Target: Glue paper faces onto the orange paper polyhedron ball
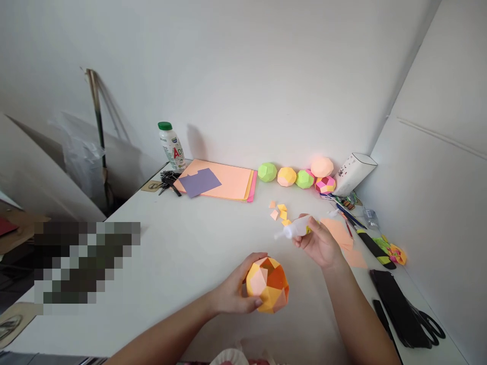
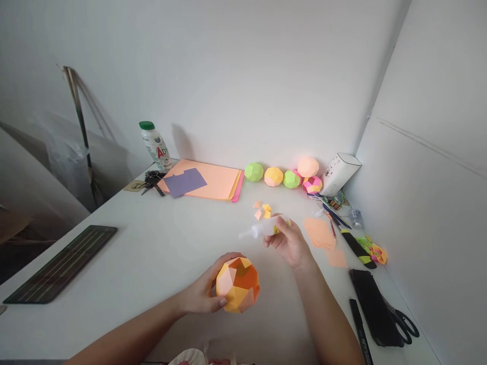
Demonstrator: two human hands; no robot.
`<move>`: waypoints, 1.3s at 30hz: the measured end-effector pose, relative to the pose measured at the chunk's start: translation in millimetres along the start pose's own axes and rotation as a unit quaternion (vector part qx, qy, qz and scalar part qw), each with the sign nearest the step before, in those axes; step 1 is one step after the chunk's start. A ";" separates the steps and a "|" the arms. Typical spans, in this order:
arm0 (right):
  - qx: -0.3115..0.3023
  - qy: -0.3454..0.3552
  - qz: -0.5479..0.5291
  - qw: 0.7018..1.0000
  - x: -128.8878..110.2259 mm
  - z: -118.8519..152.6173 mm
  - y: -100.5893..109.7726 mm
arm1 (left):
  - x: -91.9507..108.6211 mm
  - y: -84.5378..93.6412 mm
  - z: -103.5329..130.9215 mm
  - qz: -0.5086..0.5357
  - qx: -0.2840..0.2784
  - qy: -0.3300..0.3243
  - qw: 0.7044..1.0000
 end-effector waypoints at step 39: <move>0.100 0.108 0.477 0.867 46.1 -2.5 46.9 | 3.6 3.0 -3.8 -0.128 0.018 -0.028 0.991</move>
Point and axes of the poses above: each hand's wrist, its own z-axis away from the middle knuckle, its own y-axis out of the back of the hand, x = y × z, the point moved 3 cm from there along -z, towards the middle knuckle, and after that the axes turned 5 degrees about -z, right-handed, at the moved point
